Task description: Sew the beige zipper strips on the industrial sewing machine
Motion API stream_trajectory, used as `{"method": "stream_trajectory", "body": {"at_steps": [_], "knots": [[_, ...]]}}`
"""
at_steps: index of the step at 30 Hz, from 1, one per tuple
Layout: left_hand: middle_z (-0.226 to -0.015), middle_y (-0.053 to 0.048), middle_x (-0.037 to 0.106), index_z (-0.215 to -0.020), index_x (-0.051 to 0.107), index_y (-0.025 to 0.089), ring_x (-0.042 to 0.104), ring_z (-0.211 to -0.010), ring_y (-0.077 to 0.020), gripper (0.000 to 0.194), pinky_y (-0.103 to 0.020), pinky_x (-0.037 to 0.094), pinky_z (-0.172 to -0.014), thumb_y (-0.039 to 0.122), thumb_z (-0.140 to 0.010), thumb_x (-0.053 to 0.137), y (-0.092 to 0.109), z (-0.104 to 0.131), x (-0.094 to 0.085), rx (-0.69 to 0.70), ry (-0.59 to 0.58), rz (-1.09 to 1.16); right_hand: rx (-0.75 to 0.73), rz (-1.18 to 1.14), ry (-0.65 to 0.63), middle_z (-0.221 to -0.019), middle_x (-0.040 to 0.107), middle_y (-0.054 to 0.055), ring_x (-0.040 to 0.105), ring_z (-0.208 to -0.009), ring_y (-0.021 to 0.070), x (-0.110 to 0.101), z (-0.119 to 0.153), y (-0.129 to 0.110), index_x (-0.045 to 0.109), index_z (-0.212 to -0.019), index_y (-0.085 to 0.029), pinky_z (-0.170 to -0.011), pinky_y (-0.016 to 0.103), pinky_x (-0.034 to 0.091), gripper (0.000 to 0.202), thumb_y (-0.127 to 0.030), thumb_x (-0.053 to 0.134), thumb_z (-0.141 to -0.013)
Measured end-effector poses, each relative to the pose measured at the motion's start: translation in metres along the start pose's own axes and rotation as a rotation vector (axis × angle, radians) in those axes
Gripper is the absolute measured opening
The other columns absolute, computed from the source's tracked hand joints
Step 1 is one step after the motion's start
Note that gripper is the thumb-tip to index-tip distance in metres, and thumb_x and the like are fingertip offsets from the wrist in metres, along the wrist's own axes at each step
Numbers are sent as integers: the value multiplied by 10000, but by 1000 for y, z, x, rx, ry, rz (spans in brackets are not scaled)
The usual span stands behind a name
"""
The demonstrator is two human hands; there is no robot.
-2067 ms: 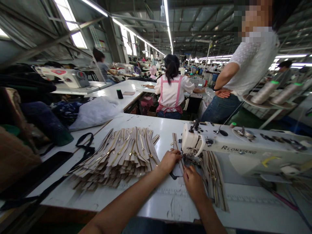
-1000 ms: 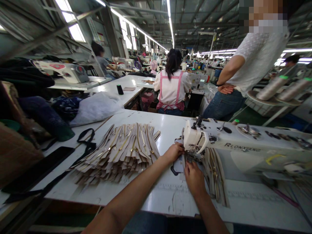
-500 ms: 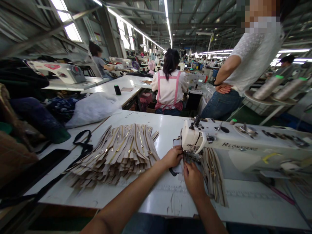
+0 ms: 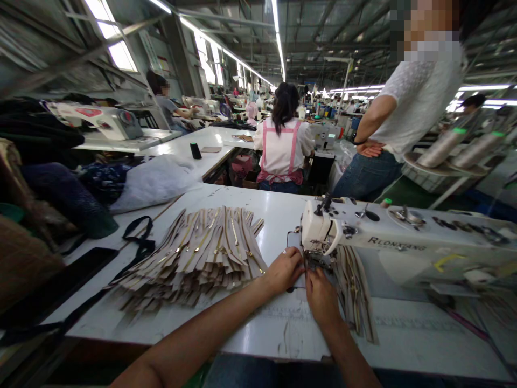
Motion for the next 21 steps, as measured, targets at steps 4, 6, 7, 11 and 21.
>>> {"method": "stream_trajectory", "body": {"at_steps": [4, 6, 7, 11, 21], "knots": [[-1152, -88, 588, -1177, 579, 188, 525, -1084, -218, 261, -355, 435, -976, 166, -961, 435, 9, 6, -3, 202, -76, 20, 23, -27, -10, -889, 677, 96, 661, -729, 194, -7, 2, -1, 680, -961, -169, -594, 287, 472, 314, -156, 367, -948], [-1140, -89, 603, -1170, 594, 180, 526, -1075, -221, 266, -358, 432, -970, 165, -964, 428, 9, 7, -3, 224, -79, 12, 36, -90, 26, -881, 676, 88, 657, -740, 197, -9, 9, 1, 666, -986, -170, -613, 291, 476, 280, -185, 390, -945], [-1141, -89, 604, -1161, 603, 178, 525, -1068, -222, 262, -357, 433, -962, 163, -960, 435, 9, 7, -3, 225, -80, 6, 40, -131, 48, -875, 674, 82, 655, -748, 196, -10, 13, 2, 657, -998, -170, -627, 291, 479, 260, -192, 405, -937], [-1170, -87, 591, -1110, 632, 190, 518, -1055, -228, 245, -362, 433, -950, 142, -928, 475, 7, 9, -3, 224, -89, -18, 66, -259, 99, -859, 660, 58, 643, -755, 181, -10, 27, 6, 630, -996, -178, -687, 289, 485, 205, -182, 456, -888], [-1195, -95, 570, -1043, 655, 196, 513, -1073, -233, 230, -365, 431, -962, 116, -896, 496, 7, 10, -2, 229, -83, -42, 87, -352, 99, -795, 646, 31, 624, -711, 156, -9, 28, 5, 627, -903, -195, -688, 269, 470, 158, -172, 474, -873]]}}
Point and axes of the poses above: each hand's wrist, its own z-axis away from the middle knuckle, its own x-axis out of the palm, y = z × x, the point moved 2 cm from there along -z, towards the middle knuckle
